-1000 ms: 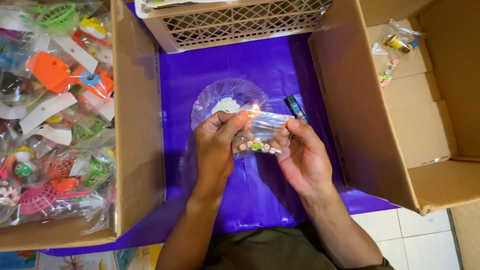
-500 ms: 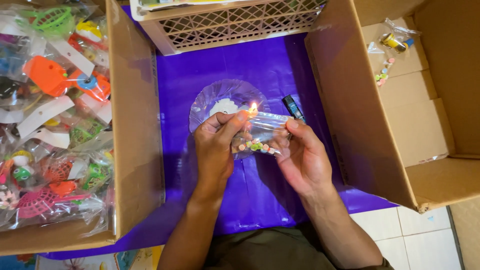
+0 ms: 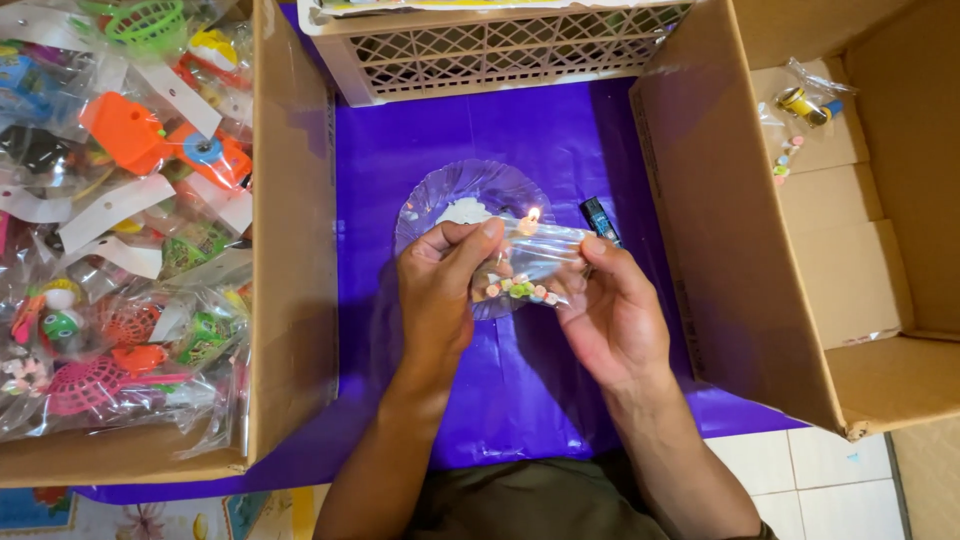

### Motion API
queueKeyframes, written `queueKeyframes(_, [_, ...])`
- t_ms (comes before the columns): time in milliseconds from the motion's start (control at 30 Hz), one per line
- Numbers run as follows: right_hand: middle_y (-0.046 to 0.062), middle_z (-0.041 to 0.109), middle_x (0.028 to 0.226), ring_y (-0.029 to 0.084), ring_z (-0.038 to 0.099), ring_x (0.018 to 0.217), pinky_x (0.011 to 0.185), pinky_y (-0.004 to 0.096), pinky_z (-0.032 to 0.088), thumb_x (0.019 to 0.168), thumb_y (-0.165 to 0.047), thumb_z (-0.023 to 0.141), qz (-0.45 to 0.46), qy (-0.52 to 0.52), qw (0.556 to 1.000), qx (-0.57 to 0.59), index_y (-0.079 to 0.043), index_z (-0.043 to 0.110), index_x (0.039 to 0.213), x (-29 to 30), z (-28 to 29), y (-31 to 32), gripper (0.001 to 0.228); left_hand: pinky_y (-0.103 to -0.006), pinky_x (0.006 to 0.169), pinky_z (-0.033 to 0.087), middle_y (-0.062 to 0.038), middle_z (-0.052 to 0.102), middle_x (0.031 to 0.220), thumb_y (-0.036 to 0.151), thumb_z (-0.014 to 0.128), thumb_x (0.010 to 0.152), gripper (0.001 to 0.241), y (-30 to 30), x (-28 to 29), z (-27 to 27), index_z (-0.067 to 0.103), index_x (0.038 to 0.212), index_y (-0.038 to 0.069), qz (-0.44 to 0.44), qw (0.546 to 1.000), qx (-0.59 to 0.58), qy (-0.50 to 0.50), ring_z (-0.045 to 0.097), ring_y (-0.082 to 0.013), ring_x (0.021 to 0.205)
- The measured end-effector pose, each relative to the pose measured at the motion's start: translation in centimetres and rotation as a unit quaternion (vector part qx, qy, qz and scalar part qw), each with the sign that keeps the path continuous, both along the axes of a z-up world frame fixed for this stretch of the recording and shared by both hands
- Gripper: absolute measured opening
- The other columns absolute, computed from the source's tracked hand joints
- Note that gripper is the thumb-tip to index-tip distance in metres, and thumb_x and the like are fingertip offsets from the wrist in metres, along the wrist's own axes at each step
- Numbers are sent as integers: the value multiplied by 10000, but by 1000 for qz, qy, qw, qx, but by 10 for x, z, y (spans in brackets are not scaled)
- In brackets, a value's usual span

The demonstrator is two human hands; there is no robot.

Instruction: Manually sealing small plastic bags containing toys and trinkets by heating the edges over a candle flame.

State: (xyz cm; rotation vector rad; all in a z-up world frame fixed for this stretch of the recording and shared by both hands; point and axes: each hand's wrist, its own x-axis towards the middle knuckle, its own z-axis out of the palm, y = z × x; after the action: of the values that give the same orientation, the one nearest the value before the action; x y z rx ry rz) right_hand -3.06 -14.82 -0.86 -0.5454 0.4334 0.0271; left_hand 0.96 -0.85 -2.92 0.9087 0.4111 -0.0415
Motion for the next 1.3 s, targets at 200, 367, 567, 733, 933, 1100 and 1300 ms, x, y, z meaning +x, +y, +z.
queueKeyframes(200, [15,568,721,110,468,656,637,267,403,933,-105,650,-10,17,1000,-14,-135,596,796,-12,4,-15,150,-238,353,524,-208,701,633,90,870,771,217,-15,-7,18,686,760,-24,-36,999,12,0,702,-200,504])
queueKeyframes(367, [9,572,737,106,463,661,638,263,391,937,-108,640,-25,22,999,-22,-135,598,817,-18,2,-24,130,-223,357,496,-203,695,634,89,866,778,203,-20,-11,15,688,759,-7,-62,998,20,12,694,-194,512])
queueKeyframes(567, [21,548,740,117,451,661,634,271,393,941,-108,633,-16,13,1000,-18,-136,580,795,-17,4,-22,158,-260,397,539,-212,706,642,74,870,782,208,-18,-11,12,691,761,-30,-54,998,13,8,705,-215,525])
queueKeyframes(733, [19,529,747,118,448,667,642,271,396,942,-114,633,1,6,1000,-11,-136,580,792,-10,-1,-13,160,-291,412,569,-224,722,670,100,889,766,242,-7,-9,13,692,793,-38,-35,999,14,9,727,-250,534])
queueKeyframes(933, [46,547,735,139,439,655,629,290,396,941,-97,638,27,-15,1000,0,-105,601,762,-1,-1,3,183,-286,398,561,-235,724,683,99,885,776,238,12,-7,12,704,802,-54,-15,1000,19,-5,725,-234,541])
queueKeyframes(1100, [52,560,711,137,417,643,632,287,401,939,-85,636,41,-27,999,-3,-92,622,752,3,-4,14,188,-264,403,555,-227,718,693,83,869,785,222,26,-4,4,698,828,-51,9,1000,18,-10,731,-242,545])
queueKeyframes(1300, [37,608,728,96,457,626,612,245,396,942,-97,648,51,-3,998,-41,-96,660,785,7,2,28,158,-192,349,479,-245,720,710,97,855,798,203,40,-3,-3,706,835,-36,21,999,41,-3,705,-204,508])
